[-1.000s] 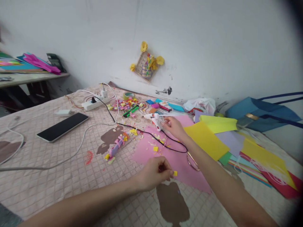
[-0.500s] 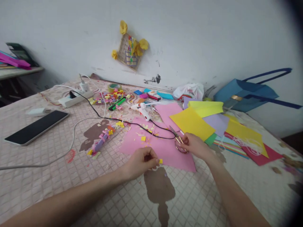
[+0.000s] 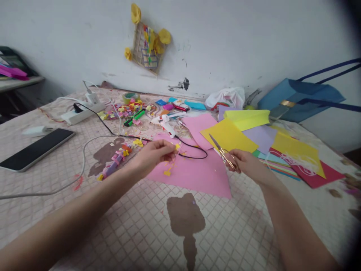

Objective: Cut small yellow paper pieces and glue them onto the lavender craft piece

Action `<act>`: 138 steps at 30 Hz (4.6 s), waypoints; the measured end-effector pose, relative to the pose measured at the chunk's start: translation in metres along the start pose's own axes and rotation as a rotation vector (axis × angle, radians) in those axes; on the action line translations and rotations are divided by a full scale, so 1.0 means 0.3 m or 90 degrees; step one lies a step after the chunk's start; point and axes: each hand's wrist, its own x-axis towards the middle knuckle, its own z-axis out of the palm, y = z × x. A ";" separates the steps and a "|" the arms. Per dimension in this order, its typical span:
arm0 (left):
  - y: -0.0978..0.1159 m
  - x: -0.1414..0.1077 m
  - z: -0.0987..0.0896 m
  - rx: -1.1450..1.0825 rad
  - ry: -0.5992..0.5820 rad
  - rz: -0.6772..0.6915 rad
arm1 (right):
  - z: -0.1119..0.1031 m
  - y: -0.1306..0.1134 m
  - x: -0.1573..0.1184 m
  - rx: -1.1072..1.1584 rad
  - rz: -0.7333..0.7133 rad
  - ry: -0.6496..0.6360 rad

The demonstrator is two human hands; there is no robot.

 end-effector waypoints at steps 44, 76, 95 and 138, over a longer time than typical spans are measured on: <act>-0.039 -0.075 0.024 -0.041 -0.004 0.025 | 0.397 -0.231 -0.148 0.327 -0.065 -0.098; -0.048 -0.074 0.033 -0.090 0.030 0.022 | 0.387 -0.261 -0.154 0.294 -0.050 -0.081; -0.049 -0.076 0.032 -0.095 0.025 0.023 | 0.398 -0.246 -0.155 0.304 -0.036 -0.088; -0.081 -0.090 0.054 0.138 -0.112 -0.042 | 0.367 -0.269 -0.132 0.431 -0.009 0.074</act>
